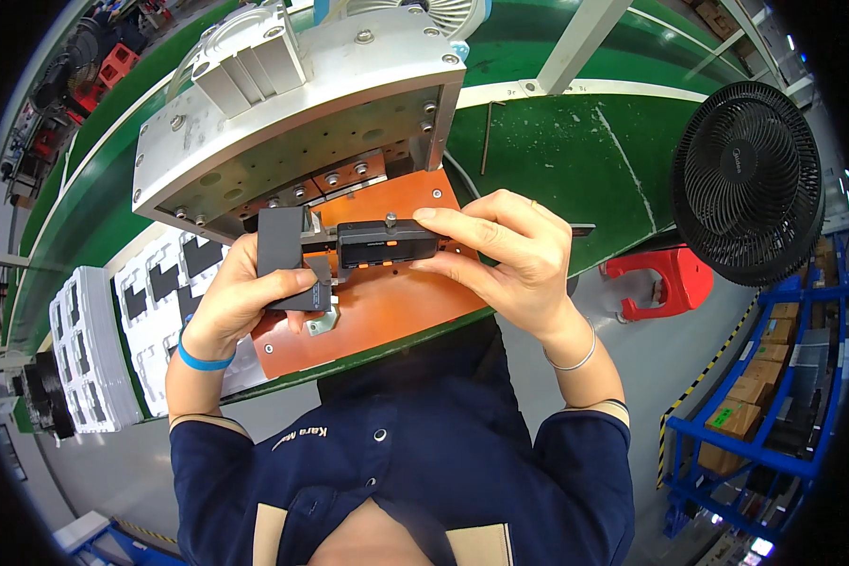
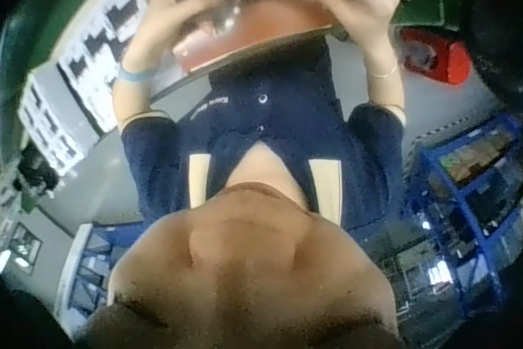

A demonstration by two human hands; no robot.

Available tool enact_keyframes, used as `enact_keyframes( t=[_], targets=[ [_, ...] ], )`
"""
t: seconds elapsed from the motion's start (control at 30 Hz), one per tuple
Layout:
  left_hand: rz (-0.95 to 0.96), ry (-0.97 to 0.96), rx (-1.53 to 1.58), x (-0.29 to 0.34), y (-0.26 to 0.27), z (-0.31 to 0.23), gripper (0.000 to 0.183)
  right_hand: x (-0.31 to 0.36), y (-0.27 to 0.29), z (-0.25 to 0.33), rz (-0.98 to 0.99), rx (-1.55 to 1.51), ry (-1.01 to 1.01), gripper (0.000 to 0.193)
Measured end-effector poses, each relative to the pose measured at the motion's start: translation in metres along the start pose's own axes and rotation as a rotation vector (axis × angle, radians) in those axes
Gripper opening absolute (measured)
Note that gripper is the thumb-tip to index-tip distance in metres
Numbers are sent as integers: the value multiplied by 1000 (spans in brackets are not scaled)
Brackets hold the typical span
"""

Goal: The person places small black rectangular components into a press machine, activates the press, and then uses a caliper to measure the components. The person repeats this process for multiple units, placing the finished items into a white foam tray.

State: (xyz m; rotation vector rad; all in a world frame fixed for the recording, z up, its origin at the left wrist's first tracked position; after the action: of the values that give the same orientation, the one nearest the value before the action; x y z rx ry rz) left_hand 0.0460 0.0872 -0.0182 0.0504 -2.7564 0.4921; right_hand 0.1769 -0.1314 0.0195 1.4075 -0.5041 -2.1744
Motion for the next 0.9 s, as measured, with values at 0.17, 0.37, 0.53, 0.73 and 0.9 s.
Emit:
enact_keyframes(
  t=[0.17,0.37,0.53,0.73,0.9],
  targets=[
    [6,-7,15,0,-1,-2,16,0,-1,-1,-8,-2,-7,45],
    [6,-4,11,0,-2,-4,17,3,1,0,-5,8,-24,46],
    [-4,-20,36,1,-1,-1,18,5,1,1,9,-1,-8,46],
    [-15,-16,40,1,0,-1,18,7,-1,3,34,0,-23,47],
    [-20,-19,38,1,1,0,18,8,1,4,94,32,-32,49]
  ],
)
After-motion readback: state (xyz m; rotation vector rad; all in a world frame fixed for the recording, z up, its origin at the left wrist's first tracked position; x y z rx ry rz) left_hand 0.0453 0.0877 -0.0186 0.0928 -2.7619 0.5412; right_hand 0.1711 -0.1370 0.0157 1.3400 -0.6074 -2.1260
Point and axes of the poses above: each hand's wrist, its own x-axis away from the middle knuckle, its own y-axis out of the back of the hand, z = x × y, the point moved 4 cm from there along -x, towards the middle knuckle, and after that the axes turned 2 degrees about x, right-handed, at the moved point
